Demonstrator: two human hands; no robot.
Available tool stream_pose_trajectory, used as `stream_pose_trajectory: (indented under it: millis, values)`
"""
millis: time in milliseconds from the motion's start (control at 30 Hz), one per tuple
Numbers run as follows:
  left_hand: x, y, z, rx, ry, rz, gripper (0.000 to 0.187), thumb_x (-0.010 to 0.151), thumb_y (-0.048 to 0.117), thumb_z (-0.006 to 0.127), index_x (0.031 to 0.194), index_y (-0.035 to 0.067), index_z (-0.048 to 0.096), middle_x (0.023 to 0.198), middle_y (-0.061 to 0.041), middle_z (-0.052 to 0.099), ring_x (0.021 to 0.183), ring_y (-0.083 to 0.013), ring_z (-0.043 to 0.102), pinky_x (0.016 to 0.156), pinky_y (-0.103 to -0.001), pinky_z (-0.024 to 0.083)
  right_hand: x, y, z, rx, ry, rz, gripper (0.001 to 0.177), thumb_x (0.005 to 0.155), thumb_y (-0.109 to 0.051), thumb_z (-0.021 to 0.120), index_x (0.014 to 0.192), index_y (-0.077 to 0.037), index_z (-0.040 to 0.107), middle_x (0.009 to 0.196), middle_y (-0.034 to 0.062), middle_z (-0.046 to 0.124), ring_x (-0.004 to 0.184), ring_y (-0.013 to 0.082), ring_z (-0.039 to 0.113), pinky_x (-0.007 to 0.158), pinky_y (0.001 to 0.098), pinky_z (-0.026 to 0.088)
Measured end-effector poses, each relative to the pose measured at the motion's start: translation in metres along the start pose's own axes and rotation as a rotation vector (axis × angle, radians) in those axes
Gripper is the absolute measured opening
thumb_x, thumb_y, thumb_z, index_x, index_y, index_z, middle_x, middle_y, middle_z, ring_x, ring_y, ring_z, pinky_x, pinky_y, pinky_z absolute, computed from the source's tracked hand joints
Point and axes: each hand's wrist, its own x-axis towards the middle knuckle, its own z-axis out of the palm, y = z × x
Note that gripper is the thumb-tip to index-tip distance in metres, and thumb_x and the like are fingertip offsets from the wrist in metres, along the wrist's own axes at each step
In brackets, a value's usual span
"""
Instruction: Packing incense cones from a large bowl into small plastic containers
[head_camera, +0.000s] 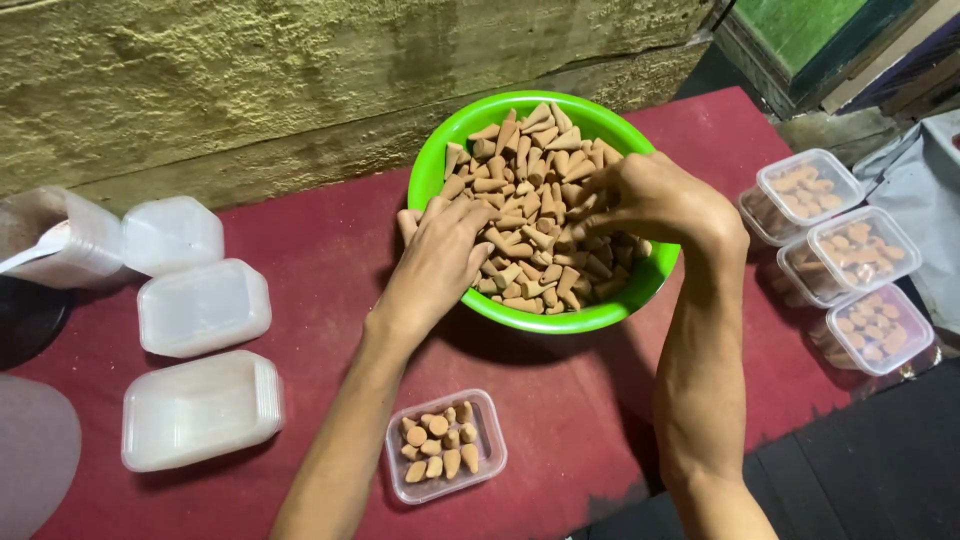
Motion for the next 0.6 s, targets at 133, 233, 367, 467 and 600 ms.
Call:
stream_pose_trajectory:
  millis: [133, 233, 367, 467, 600]
  values:
    - [-0.001, -0.004, 0.006, 0.004, 0.019, -0.001, 0.030, 0.092, 0.021, 0.070, 0.121, 0.021, 0.066, 0.113, 0.000, 0.065, 0.112, -0.0235, 0.053, 0.090, -0.046, 0.035, 0.004, 0.006, 0.010, 0.000, -0.048, 0.026, 0.046, 0.071, -0.047, 0.086, 0.110, -0.024, 0.079, 0.094, 0.0090, 0.080, 0.103, 0.0313, 0.073, 0.086, 0.0461, 0.057]
    - [0.000, 0.004, -0.005, -0.003, 0.014, 0.017, 0.023, 0.091, 0.021, 0.071, 0.114, 0.019, 0.069, 0.106, -0.001, 0.065, 0.109, -0.0263, 0.054, 0.090, -0.047, 0.035, 0.006, -0.001, 0.011, -0.021, -0.071, -0.024, 0.046, 0.072, -0.043, 0.086, 0.109, -0.016, 0.078, 0.094, 0.0144, 0.079, 0.103, 0.0373, 0.072, 0.087, 0.0489, 0.056]
    - [0.000, 0.010, -0.013, -0.036, 0.007, 0.014, 0.020, 0.092, 0.021, 0.071, 0.112, 0.020, 0.070, 0.102, -0.002, 0.066, 0.106, -0.0269, 0.056, 0.089, -0.049, 0.034, 0.011, 0.011, 0.009, 0.012, -0.081, -0.036, 0.044, 0.072, -0.045, 0.087, 0.107, -0.020, 0.080, 0.096, 0.0121, 0.080, 0.105, 0.0347, 0.072, 0.090, 0.0488, 0.055]
    - [-0.001, 0.009, -0.012, -0.062, -0.001, 0.003, 0.018, 0.093, 0.024, 0.070, 0.111, 0.022, 0.069, 0.101, 0.000, 0.067, 0.106, -0.0253, 0.057, 0.090, -0.048, 0.034, 0.011, 0.020, -0.004, 0.062, -0.047, -0.045, 0.045, 0.074, -0.045, 0.086, 0.111, -0.020, 0.078, 0.098, 0.0110, 0.079, 0.108, 0.0337, 0.071, 0.091, 0.0509, 0.053]
    - [0.000, 0.007, -0.012, -0.016, -0.005, 0.013, 0.019, 0.093, 0.021, 0.069, 0.112, 0.024, 0.069, 0.104, 0.003, 0.068, 0.107, -0.0218, 0.057, 0.090, -0.047, 0.033, -0.008, 0.014, -0.022, 0.159, -0.012, -0.076, 0.037, 0.071, -0.027, 0.087, 0.103, -0.013, 0.076, 0.088, 0.0065, 0.080, 0.089, 0.0262, 0.072, 0.080, 0.0434, 0.055]
